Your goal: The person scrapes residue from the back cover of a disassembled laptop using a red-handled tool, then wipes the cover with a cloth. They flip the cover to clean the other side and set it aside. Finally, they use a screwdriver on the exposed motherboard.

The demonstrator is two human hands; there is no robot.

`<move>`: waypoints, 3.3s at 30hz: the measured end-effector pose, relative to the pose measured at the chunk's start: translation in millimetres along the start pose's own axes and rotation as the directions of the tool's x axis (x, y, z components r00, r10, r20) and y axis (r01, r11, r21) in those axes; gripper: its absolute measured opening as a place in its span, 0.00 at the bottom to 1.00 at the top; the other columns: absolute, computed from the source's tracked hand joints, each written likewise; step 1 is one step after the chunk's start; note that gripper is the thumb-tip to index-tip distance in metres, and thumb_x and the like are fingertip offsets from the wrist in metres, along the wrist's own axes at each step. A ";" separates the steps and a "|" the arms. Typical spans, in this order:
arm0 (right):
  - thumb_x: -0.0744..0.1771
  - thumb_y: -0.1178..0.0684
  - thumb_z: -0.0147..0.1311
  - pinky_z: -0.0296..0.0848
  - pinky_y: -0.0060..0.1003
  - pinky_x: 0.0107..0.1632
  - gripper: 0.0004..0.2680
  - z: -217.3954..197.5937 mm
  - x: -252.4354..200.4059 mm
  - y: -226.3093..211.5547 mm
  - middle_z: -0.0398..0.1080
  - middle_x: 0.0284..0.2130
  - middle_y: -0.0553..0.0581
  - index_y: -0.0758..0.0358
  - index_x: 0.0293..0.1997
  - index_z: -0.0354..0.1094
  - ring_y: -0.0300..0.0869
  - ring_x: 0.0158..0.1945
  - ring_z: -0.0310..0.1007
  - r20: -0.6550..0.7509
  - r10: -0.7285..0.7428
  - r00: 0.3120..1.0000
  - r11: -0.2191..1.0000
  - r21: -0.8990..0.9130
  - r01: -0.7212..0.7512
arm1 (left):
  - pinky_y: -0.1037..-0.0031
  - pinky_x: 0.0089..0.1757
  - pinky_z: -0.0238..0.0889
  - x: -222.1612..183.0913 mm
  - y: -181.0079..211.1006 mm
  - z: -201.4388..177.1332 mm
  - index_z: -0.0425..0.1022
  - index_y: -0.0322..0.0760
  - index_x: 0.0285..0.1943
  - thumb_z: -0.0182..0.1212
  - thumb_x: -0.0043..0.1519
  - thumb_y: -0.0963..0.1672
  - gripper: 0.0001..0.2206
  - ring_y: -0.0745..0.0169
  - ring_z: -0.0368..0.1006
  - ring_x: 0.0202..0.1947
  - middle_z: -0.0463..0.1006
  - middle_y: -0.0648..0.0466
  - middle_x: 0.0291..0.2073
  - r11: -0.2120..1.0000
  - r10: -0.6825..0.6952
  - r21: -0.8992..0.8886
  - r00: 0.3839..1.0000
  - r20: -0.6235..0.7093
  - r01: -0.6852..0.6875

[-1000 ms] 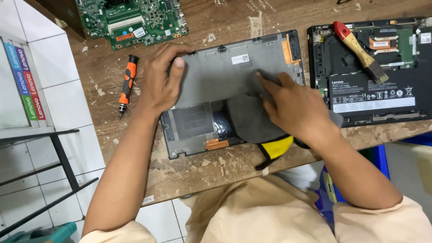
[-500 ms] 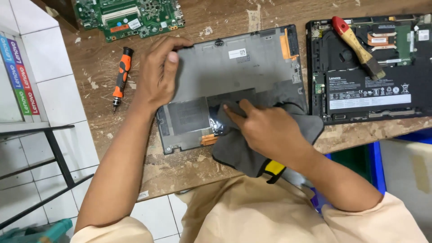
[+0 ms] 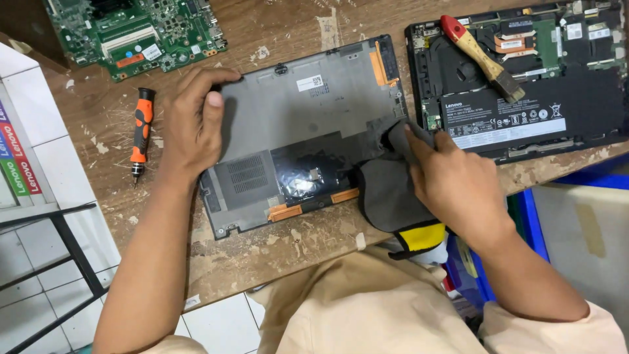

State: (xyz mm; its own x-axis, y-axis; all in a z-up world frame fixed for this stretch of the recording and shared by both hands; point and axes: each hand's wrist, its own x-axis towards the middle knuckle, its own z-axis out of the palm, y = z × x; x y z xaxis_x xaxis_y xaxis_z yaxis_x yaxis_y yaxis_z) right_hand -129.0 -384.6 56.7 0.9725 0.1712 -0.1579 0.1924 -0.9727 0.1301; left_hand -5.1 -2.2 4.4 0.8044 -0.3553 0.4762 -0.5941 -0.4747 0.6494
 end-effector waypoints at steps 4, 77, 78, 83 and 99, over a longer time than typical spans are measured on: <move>0.69 0.43 0.55 0.72 0.56 0.17 0.22 1.2 -18.9 0.8 0.70 0.39 0.56 0.42 0.76 0.66 0.63 0.22 0.78 -0.008 -0.061 0.998 0.996 -0.065 0.060 | 0.52 0.49 0.70 0.6 4.7 0.4 0.79 0.22 0.58 0.26 0.80 0.60 0.41 0.35 0.81 0.53 0.84 0.34 0.51 1.000 -0.006 0.016 1.000 -0.011 0.006; 0.62 0.75 0.44 0.74 0.42 0.04 0.33 -69.6 106.6 -127.2 0.73 0.49 0.60 0.38 0.69 0.73 0.47 0.18 0.80 0.201 -0.817 0.541 0.575 0.203 0.793 | 0.60 0.48 0.66 7.9 9.3 -10.9 0.75 0.26 0.55 0.33 0.81 0.53 0.28 0.43 0.77 0.49 0.79 0.42 0.47 0.984 0.023 -0.173 0.999 -0.036 -0.029; 0.65 0.66 0.51 0.75 0.48 0.12 0.26 -54.9 104.7 -138.6 0.70 0.44 0.60 0.38 0.69 0.74 0.51 0.23 0.78 0.094 -0.865 0.494 0.502 0.127 0.855 | 0.60 0.48 0.65 7.7 9.9 -11.1 0.75 0.26 0.55 0.33 0.81 0.53 0.28 0.42 0.77 0.50 0.79 0.42 0.47 0.986 0.019 -0.164 0.999 -0.035 -0.024; 0.65 0.40 0.67 0.75 0.48 0.27 0.19 -29.0 93.5 -141.4 0.68 0.42 0.55 0.33 0.64 0.77 0.49 0.31 0.74 -0.157 -0.896 0.416 0.427 -0.044 0.903 | 0.59 0.49 0.64 5.7 9.4 -9.1 0.75 0.25 0.55 0.36 0.82 0.52 0.26 0.41 0.75 0.50 0.78 0.41 0.47 0.992 0.060 -0.108 0.998 -0.021 -0.062; 0.69 0.39 0.52 0.80 0.60 0.32 0.23 -20.1 -21.8 39.3 0.68 0.45 0.49 0.16 0.76 0.61 0.60 0.36 0.81 0.364 -0.066 0.929 0.998 0.023 0.062 | 0.55 0.49 0.58 7.4 -10.7 16.0 0.84 0.32 0.59 0.69 0.74 0.45 0.11 0.43 0.65 0.49 0.76 0.46 0.46 0.872 -0.053 0.489 0.998 0.021 0.036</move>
State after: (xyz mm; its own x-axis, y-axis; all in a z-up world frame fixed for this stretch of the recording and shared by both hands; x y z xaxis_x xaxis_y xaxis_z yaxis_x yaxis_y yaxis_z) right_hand -140.0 -423.3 85.0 0.8432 0.1662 -0.5113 0.2490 -0.9636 0.0975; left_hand 7.1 -12.6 -8.5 0.8343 -0.3464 0.4290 -0.4914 -0.8200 0.2935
